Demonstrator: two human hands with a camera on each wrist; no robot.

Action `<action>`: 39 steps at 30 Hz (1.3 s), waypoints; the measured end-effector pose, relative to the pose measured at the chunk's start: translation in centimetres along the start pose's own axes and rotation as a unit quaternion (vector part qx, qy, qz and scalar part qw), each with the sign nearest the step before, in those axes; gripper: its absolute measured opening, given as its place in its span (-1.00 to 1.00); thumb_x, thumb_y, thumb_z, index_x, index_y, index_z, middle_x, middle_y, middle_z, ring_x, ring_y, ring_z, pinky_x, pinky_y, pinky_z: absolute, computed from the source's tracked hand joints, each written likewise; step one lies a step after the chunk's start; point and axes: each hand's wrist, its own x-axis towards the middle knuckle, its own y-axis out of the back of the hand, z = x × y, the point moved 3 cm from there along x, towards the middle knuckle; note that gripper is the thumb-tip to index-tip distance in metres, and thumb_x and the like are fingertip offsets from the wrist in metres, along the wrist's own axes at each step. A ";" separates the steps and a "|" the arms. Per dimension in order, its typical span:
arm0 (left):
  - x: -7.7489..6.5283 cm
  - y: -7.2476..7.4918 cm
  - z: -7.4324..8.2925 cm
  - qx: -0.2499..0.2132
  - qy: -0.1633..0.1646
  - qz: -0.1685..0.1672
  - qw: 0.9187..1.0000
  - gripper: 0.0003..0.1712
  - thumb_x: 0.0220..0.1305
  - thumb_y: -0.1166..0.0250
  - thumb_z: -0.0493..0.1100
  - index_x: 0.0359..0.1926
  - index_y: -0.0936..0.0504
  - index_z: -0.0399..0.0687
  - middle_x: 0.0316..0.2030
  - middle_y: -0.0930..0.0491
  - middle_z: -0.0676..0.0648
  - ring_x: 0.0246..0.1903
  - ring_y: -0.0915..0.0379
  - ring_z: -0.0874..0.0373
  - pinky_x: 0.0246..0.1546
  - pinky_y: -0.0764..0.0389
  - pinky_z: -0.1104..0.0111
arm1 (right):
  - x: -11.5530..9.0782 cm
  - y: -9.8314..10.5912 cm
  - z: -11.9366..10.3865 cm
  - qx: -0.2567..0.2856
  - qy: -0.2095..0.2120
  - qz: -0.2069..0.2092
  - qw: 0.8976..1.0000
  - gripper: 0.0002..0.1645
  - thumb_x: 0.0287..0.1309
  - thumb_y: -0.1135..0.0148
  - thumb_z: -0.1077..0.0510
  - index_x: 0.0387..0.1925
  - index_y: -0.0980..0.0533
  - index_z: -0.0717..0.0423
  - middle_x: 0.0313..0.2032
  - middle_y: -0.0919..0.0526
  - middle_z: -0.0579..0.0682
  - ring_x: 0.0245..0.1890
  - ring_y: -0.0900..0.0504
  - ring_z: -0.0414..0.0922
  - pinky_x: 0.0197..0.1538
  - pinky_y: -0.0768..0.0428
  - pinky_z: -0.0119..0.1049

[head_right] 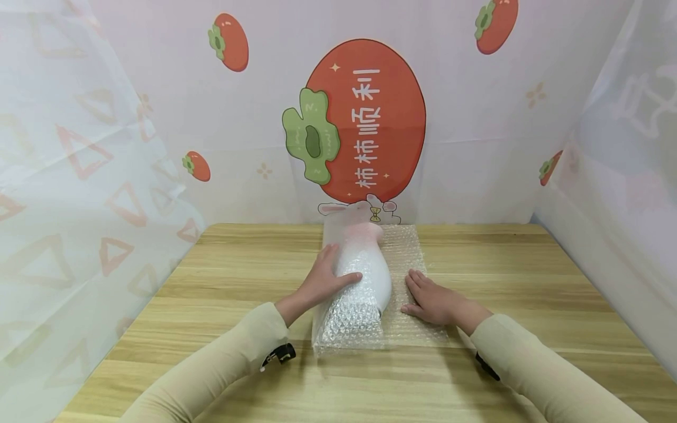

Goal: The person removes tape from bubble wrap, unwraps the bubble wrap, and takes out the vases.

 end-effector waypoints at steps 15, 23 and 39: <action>0.3 0.1 0.7 0.054 -0.062 -0.023 0.996 0.03 0.18 -0.29 0.22 0.48 -0.10 -0.22 0.48 0.07 -0.24 0.44 0.30 -0.28 0.37 0.20 -0.07 | 0.1 0.0 -0.1 -0.002 0.007 0.006 1.000 -0.06 0.40 -0.01 -0.18 0.37 -0.06 0.55 0.39 0.03 0.50 0.38 0.03 0.37 0.31 -0.11 0.20; 0.7 -0.1 1.1 0.079 -0.045 -0.063 0.994 0.02 0.25 -0.20 0.22 0.47 -0.04 -0.32 0.48 0.09 -0.24 0.46 0.29 -0.12 0.40 0.19 0.11 | 0.0 0.0 0.0 0.000 -0.003 -0.002 1.000 -0.05 0.40 0.00 -0.19 0.39 -0.04 0.53 0.40 0.04 0.47 0.40 0.05 0.34 0.32 -0.10 0.18; 0.9 -1.2 2.0 0.126 0.001 -0.037 0.991 0.30 0.01 -0.25 0.51 0.48 -0.02 -0.28 0.46 -0.01 -0.24 0.45 0.19 -0.07 0.39 0.09 0.14 | -0.1 0.1 0.0 0.003 -0.004 0.000 1.000 -0.04 0.40 0.01 -0.21 0.39 -0.04 0.52 0.40 0.04 0.46 0.40 0.04 0.34 0.32 -0.10 0.19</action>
